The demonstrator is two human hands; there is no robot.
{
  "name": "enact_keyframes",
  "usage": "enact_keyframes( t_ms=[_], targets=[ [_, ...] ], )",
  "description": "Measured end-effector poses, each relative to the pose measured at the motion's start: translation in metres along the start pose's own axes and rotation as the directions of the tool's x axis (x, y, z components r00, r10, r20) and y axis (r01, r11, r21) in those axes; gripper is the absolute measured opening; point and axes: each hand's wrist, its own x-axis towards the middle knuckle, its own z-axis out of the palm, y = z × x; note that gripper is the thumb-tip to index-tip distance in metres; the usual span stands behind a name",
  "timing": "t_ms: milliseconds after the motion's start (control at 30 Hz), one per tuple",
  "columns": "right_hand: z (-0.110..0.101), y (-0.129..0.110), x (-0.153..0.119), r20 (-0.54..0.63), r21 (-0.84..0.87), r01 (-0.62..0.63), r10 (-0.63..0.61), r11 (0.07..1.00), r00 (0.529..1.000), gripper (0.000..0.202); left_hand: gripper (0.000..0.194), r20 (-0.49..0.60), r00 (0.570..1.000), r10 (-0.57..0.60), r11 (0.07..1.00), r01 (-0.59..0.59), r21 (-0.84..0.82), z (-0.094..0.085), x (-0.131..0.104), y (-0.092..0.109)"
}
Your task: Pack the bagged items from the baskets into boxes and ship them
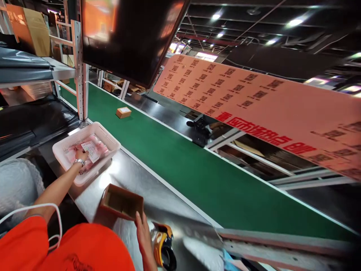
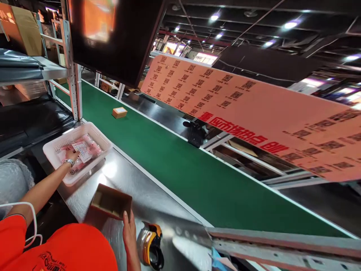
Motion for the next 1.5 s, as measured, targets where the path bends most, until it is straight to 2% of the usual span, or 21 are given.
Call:
enact_keyframes(
  t_ms=[100, 200, 300, 367, 467, 533, 600, 633, 667, 767, 800, 867, 933, 1000, 1133, 1233, 1300, 1333, 1400, 1433, 1500],
  targets=[
    [-0.004, -0.003, 0.005, 0.032, 0.001, -0.070, 0.070, 0.998, 0.997, 0.107, 0.011, -0.050, 0.996, -0.071, 0.992, 0.076, 0.101, -0.018, 0.006, -0.008],
    [-0.009, -0.014, 0.010, -0.032, -0.060, -0.062, 0.060, 0.996, 0.998, 0.112, 0.013, -0.070, 0.997, -0.013, 0.999, 0.017, 0.048, -0.031, -0.011, -0.008],
    [-0.013, -0.044, 0.006, -0.136, -0.109, 0.100, -0.115, 0.989, 0.984, 0.104, 0.023, 0.132, 0.987, 0.097, 0.976, -0.069, -0.206, -0.022, -0.057, -0.002],
    [-0.017, -0.071, 0.002, -0.129, -0.141, 0.303, -0.321, 0.943, 0.938, 0.097, 0.020, 0.318, 0.922, 0.221, 0.945, -0.122, -0.302, -0.003, -0.098, 0.003],
    [-0.023, -0.106, 0.001, -0.024, -0.190, 0.565, -0.579, 0.803, 0.815, 0.100, 0.017, 0.528, 0.763, 0.372, 0.924, -0.254, -0.284, 0.030, -0.153, 0.005],
    [-0.028, -0.119, 0.007, 0.068, -0.215, 0.631, -0.633, 0.745, 0.771, 0.090, 0.016, 0.611, 0.680, 0.405, 0.913, -0.335, -0.233, 0.048, -0.174, 0.002],
    [-0.031, -0.122, 0.017, 0.191, -0.238, 0.628, -0.598, 0.741, 0.779, 0.059, 0.010, 0.650, 0.648, 0.398, 0.905, -0.393, -0.163, 0.059, -0.183, -0.005],
    [-0.031, -0.121, 0.024, 0.258, -0.253, 0.606, -0.551, 0.754, 0.793, 0.045, 0.004, 0.638, 0.664, 0.390, 0.903, -0.412, -0.123, 0.062, -0.184, -0.009],
    [-0.030, -0.118, 0.030, 0.322, -0.268, 0.577, -0.493, 0.772, 0.808, 0.037, 0.011, 0.608, 0.696, 0.382, 0.902, -0.423, -0.082, 0.063, -0.184, -0.013],
    [-0.019, -0.107, 0.047, 0.447, -0.318, 0.484, -0.321, 0.816, 0.835, 0.032, 0.055, 0.480, 0.821, 0.310, 0.926, -0.375, 0.043, 0.061, -0.183, -0.027],
    [-0.014, -0.103, 0.051, 0.476, -0.344, 0.470, -0.280, 0.813, 0.834, 0.033, 0.064, 0.476, 0.840, 0.262, 0.938, -0.337, 0.078, 0.060, -0.184, -0.031],
    [-0.003, -0.098, 0.055, 0.513, -0.441, 0.484, -0.230, 0.756, 0.827, 0.036, 0.062, 0.556, 0.817, 0.152, 0.955, -0.266, 0.130, 0.060, -0.186, -0.037],
    [0.006, -0.095, 0.055, 0.503, -0.551, 0.505, -0.219, 0.664, 0.836, 0.043, 0.052, 0.658, 0.749, 0.072, 0.957, -0.238, 0.167, 0.062, -0.186, -0.040],
    [0.010, -0.092, 0.053, 0.472, -0.616, 0.521, -0.252, 0.591, 0.845, 0.050, 0.049, 0.705, 0.708, 0.035, 0.950, -0.243, 0.196, 0.065, -0.182, -0.040],
    [0.006, -0.085, 0.046, 0.369, -0.651, 0.524, -0.374, 0.549, 0.851, 0.049, 0.044, 0.714, 0.699, 0.046, 0.952, -0.246, 0.180, 0.076, -0.168, -0.037],
    [-0.004, -0.078, 0.045, 0.283, -0.665, 0.471, -0.388, 0.579, 0.877, 0.046, 0.040, 0.703, 0.706, 0.083, 0.964, -0.236, 0.123, 0.082, -0.158, -0.033],
    [-0.013, -0.072, 0.045, 0.262, -0.648, 0.431, -0.347, 0.628, 0.900, 0.046, 0.049, 0.607, 0.782, 0.145, 0.968, -0.238, 0.076, 0.077, -0.152, -0.033],
    [-0.018, -0.069, 0.045, 0.252, -0.633, 0.409, -0.324, 0.657, 0.912, 0.046, 0.056, 0.507, 0.842, 0.185, 0.968, -0.246, 0.055, 0.071, -0.147, -0.034],
    [-0.027, -0.063, 0.043, 0.228, -0.594, 0.365, -0.284, 0.717, 0.931, 0.046, 0.072, 0.225, 0.945, 0.239, 0.964, -0.259, 0.063, 0.048, -0.133, -0.040],
    [-0.032, -0.060, 0.041, 0.224, -0.577, 0.346, -0.264, 0.740, 0.938, 0.045, 0.080, 0.077, 0.969, 0.236, 0.965, -0.243, 0.099, 0.033, -0.124, -0.046],
    [-0.037, -0.056, 0.037, 0.240, -0.549, 0.321, -0.222, 0.772, 0.945, 0.045, 0.097, -0.158, 0.977, 0.145, 0.973, -0.113, 0.199, 0.000, -0.104, -0.062]
  ],
)
